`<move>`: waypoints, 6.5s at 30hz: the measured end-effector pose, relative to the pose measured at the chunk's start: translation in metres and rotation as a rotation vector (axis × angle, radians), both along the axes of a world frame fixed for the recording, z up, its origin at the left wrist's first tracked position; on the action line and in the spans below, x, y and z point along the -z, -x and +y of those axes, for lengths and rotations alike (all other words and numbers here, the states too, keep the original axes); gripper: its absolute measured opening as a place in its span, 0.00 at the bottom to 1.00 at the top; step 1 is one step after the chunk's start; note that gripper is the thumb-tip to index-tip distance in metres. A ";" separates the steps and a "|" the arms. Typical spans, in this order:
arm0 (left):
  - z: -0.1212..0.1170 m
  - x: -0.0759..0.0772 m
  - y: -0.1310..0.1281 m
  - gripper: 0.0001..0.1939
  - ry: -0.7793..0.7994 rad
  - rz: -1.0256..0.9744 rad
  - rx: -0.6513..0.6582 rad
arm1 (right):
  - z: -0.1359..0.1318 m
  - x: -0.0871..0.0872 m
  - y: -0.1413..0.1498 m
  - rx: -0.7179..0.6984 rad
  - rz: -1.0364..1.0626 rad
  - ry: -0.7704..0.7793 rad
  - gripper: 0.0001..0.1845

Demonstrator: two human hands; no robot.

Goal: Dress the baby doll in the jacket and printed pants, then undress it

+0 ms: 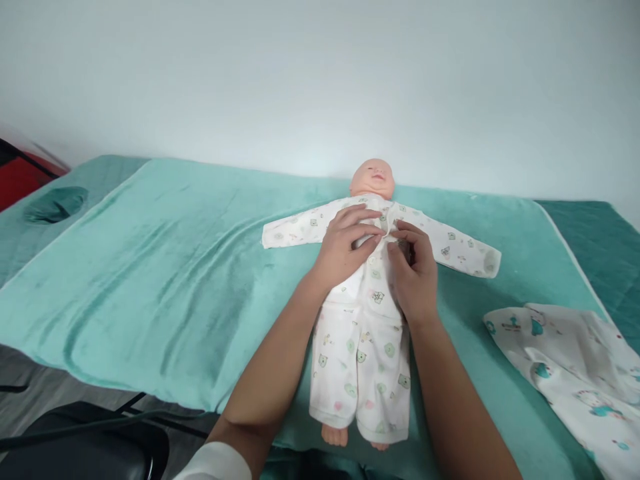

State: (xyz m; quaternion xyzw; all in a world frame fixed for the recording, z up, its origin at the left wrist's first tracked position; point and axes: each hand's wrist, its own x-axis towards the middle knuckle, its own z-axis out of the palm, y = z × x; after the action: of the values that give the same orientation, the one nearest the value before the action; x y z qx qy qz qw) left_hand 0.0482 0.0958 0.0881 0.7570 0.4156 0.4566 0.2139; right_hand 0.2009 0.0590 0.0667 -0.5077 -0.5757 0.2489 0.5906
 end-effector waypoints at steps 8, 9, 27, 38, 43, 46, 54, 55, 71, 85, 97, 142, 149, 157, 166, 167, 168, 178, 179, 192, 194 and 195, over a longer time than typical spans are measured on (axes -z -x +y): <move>-0.015 -0.010 0.025 0.05 0.216 0.033 0.163 | -0.003 -0.006 -0.008 -0.098 -0.135 -0.012 0.08; -0.015 -0.012 0.028 0.05 0.228 0.057 0.191 | -0.004 -0.007 -0.008 -0.118 -0.173 -0.013 0.08; -0.016 -0.014 0.033 0.04 0.362 -0.061 0.291 | -0.006 -0.013 -0.015 -0.254 -0.279 0.008 0.06; -0.013 -0.015 0.038 0.09 0.265 0.072 0.322 | -0.004 -0.011 -0.014 -0.235 -0.202 0.042 0.08; -0.015 -0.015 0.029 0.05 0.234 0.118 0.239 | -0.005 -0.010 -0.010 -0.216 -0.243 0.037 0.08; -0.016 -0.014 0.026 0.02 0.227 0.064 0.241 | -0.008 -0.013 -0.006 -0.221 -0.118 0.089 0.07; 0.002 0.004 0.049 0.05 0.354 -0.743 -0.123 | 0.015 -0.008 -0.047 0.392 0.692 0.060 0.07; 0.006 0.009 0.053 0.05 0.346 -0.839 -0.276 | 0.020 -0.003 -0.054 0.431 0.686 0.067 0.07; 0.044 0.037 0.044 0.08 0.141 0.237 -0.563 | 0.057 0.018 -0.044 0.293 -0.555 0.065 0.21; 0.063 0.038 0.079 0.07 0.391 0.299 -0.796 | 0.132 -0.004 -0.098 0.174 -0.700 0.541 0.19; 0.052 0.022 0.060 0.30 0.041 0.423 -0.092 | 0.094 -0.024 -0.056 -0.328 -0.823 0.068 0.39; 0.060 0.029 0.079 0.14 0.347 0.369 -0.650 | 0.137 -0.065 0.115 -0.665 -1.587 0.296 0.12; 0.049 0.022 0.081 0.17 0.295 0.260 -0.720 | 0.139 -0.086 0.084 -0.653 -1.565 0.347 0.15; 0.030 0.032 0.091 0.18 0.357 0.197 -0.734 | 0.126 -0.114 0.043 -0.480 -1.477 0.327 0.17; 0.021 0.026 0.086 0.22 0.245 0.399 -0.710 | 0.124 -0.104 0.060 -0.534 -1.424 0.341 0.17; 0.021 0.025 0.084 0.21 0.229 0.451 -0.711 | 0.124 -0.100 0.066 -0.554 -1.437 0.349 0.17; 0.021 0.025 0.082 0.20 0.221 0.493 -0.710 | 0.125 -0.096 0.071 -0.569 -1.447 0.357 0.17; 0.026 0.032 0.073 0.21 0.322 0.671 -0.628 | 0.106 -0.072 -0.002 -0.318 -0.941 0.266 0.21; 0.025 0.032 0.073 0.21 0.340 0.686 -0.635 | 0.101 -0.066 -0.019 -0.214 -0.844 0.247 0.21; 0.024 0.038 0.065 0.30 0.395 0.685 -0.710 | 0.078 0.015 -0.101 0.325 -0.742 0.331 0.26; 0.020 0.036 0.061 0.31 0.315 0.654 -0.730 | 0.079 0.013 -0.106 0.367 -0.705 0.396 0.25; 0.017 0.034 0.058 0.31 0.258 0.616 -0.723 | 0.079 0.013 -0.107 0.367 -0.697 0.412 0.24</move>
State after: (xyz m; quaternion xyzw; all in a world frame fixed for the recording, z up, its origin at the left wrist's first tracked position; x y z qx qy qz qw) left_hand -0.0094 0.1125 0.0545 0.6316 0.7487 0.2016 0.0009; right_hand 0.3081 0.1378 0.0532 -0.7623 -0.5790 0.0633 0.2824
